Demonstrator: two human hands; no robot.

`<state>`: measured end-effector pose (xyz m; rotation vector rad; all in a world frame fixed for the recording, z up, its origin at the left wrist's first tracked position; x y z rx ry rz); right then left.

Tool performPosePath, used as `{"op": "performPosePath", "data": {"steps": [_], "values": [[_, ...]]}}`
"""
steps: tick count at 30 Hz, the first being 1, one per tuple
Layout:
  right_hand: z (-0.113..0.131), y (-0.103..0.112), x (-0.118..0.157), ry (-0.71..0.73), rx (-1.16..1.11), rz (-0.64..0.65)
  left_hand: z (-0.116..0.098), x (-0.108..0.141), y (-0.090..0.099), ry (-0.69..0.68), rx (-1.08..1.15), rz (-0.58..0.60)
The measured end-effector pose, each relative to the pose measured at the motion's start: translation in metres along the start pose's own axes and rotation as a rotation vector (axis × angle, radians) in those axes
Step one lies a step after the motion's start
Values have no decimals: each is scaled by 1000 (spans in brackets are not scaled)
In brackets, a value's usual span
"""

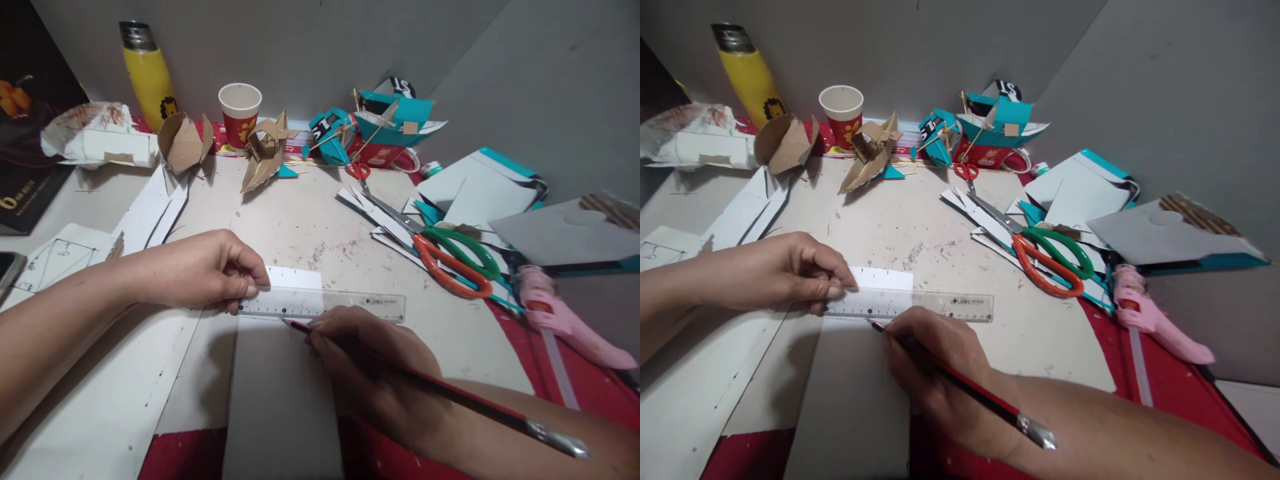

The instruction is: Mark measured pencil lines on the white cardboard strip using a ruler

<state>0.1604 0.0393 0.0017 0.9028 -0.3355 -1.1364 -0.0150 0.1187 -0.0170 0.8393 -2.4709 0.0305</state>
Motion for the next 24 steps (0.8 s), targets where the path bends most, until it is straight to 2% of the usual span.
{"op": "performPosePath", "data": {"steps": [2, 6, 8, 11, 18, 24], "values": [[2, 1, 1, 1, -13, -14, -1, 0, 0, -8, 0, 0], [4, 11, 5, -6, -63, -166, -1, 0, 0, -14, -8, 1], [4, 14, 8, -1, -109, -200, -1, 0, 0, -9, -9, 3], [3, 16, 9, 8, -150, -196, -1, 0, 0, -14, -26, 5], [1, 5, 3, 59, 7, -83, -2, -2, 0, -14, -70, 2], [-2, 0, 5, 118, 38, -63, -2, 0, 1, -11, -61, 4]]}}
Point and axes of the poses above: each hand's wrist, its own x-axis away from the middle knuckle, its own y-axis out of the back of the hand, z = x × y, the point moved 6 cm from there along -x, towards the middle knuckle, and after that the axes turned 10 degrees about x, right-handed, at the moved point
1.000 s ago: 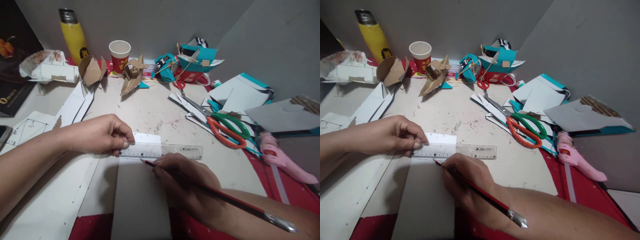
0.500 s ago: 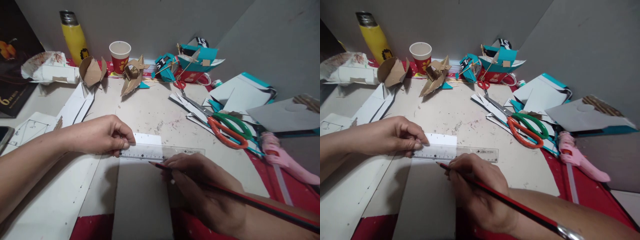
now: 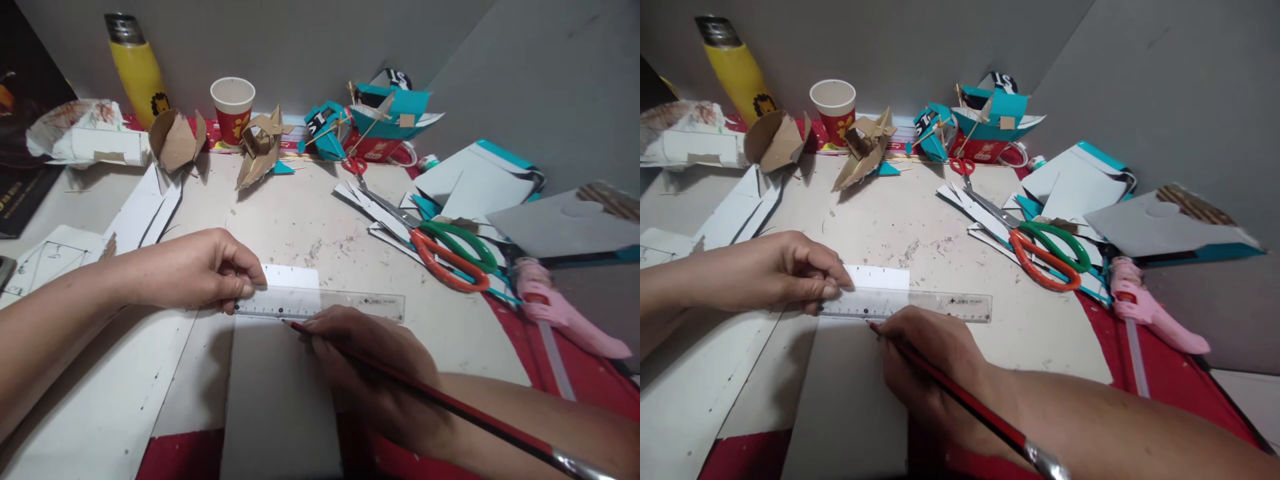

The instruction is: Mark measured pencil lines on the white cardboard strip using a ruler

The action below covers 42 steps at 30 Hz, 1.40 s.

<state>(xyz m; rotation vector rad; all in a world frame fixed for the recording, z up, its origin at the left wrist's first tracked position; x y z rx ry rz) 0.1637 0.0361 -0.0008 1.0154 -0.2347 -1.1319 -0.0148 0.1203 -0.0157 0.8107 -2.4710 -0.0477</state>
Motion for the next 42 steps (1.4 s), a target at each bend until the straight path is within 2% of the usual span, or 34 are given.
{"op": "performPosePath", "data": {"steps": [17, 32, 42], "values": [[0, -6, -3, 2, -67, 51, 3, -1, -2, 17, 57, 25], [-1, -3, -3, 3, -47, 36, 7, -2, -2, 22, 71, 31], [-1, -4, -4, -37, -77, 68, 4, -1, -2, 23, 74, 21]]}}
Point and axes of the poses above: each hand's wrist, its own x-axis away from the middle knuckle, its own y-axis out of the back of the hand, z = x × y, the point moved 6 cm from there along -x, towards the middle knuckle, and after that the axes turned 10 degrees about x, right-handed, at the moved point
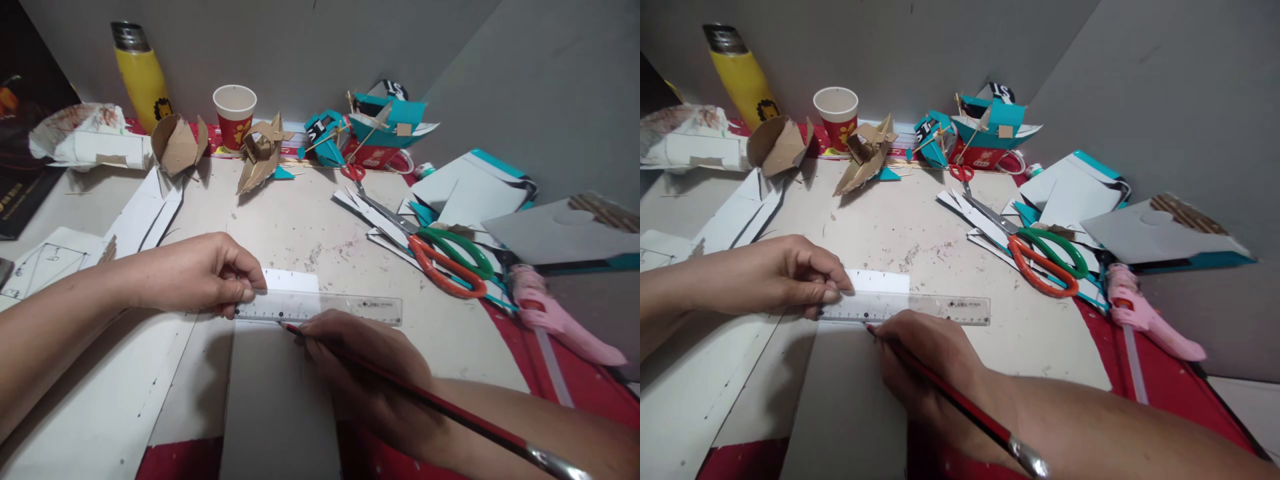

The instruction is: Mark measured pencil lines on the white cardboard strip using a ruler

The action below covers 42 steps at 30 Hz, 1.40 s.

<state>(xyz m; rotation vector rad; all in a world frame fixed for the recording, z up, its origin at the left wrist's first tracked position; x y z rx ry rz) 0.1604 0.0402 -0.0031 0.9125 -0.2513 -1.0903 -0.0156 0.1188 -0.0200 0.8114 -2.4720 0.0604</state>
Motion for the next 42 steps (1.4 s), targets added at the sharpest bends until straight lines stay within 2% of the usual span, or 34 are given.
{"op": "performPosePath", "data": {"steps": [11, 15, 21, 23, 28, 33, 39, 42], "values": [[10, 11, 3, -35, 26, -75, -1, -1, 0, -19, 4, -1], [12, 12, 2, -78, -6, -28, -2, 0, -1, -22, 26, 1], [9, 14, -10, -291, -176, 117, -3, 1, -1, -46, 16, 0], [14, 19, -13, -291, -191, 136, -4, 1, -1, -46, 12, -2], [30, 27, -14, -205, -39, 135, -7, 1, -2, -59, -3, -18], [35, 12, -10, -147, -12, 227, -7, 1, -2, -66, 5, -56], [28, -6, -3, -218, -65, 155, -7, 1, -2, -51, 15, -63], [20, -13, 4, -289, -126, 69, -8, 1, -2, -54, 27, -56]]}}
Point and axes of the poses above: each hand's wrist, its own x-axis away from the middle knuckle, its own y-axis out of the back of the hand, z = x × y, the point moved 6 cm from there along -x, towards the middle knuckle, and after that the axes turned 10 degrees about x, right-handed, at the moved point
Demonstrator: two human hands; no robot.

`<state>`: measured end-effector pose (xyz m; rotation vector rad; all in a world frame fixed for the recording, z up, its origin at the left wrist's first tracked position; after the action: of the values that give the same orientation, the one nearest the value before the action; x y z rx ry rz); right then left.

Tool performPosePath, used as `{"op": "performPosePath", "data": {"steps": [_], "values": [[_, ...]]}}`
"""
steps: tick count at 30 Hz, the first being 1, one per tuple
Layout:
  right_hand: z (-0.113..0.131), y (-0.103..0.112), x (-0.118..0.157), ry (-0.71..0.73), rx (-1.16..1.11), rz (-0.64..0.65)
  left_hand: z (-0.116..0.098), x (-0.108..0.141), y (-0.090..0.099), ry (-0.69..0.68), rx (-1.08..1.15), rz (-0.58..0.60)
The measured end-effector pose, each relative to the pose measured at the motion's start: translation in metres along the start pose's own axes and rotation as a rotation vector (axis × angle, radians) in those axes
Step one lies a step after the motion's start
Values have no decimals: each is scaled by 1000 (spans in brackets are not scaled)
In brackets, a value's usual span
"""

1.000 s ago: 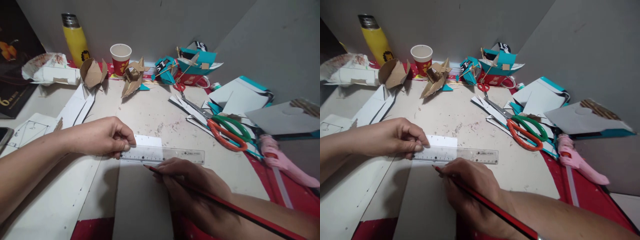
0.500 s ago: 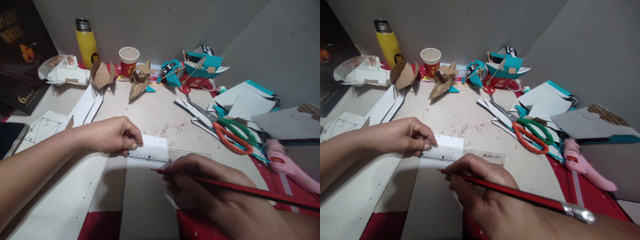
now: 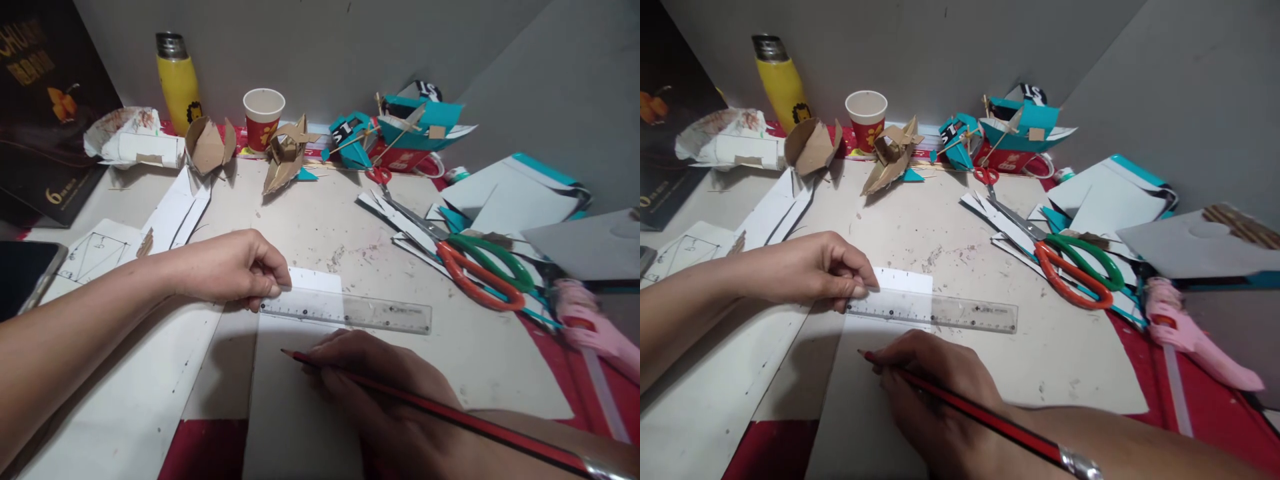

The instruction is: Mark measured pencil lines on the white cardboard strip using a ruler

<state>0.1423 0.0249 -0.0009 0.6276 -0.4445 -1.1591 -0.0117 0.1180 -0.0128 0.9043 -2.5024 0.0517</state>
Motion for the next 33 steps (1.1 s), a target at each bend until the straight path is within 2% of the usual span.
{"op": "performPosePath", "data": {"steps": [4, 13, 18, 24, 33], "values": [[-6, -7, 4, 55, -34, -16, 0, 0, 0, 20, 8, 5], [-7, -6, 6, 143, -82, -14, 5, -1, 1, 28, 9, 37], [-6, -3, 3, 102, -87, -46, 4, -1, 0, 21, 6, 41], [-7, 3, 0, 44, 14, -92, 4, -1, 0, 16, 12, 35], [-4, 1, -1, 169, 60, -119, 5, -4, 0, -28, -3, 45]]}}
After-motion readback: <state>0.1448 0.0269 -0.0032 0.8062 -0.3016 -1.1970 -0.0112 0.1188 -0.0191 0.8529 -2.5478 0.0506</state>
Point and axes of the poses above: each hand's wrist, its own x-axis away from the middle knuckle, its own y-axis out of the back of the hand, z = x × y, the point moved 6 cm from there along -x, towards the middle knuckle, and after that the axes turned 10 degrees about x, right-handed, at the moved point
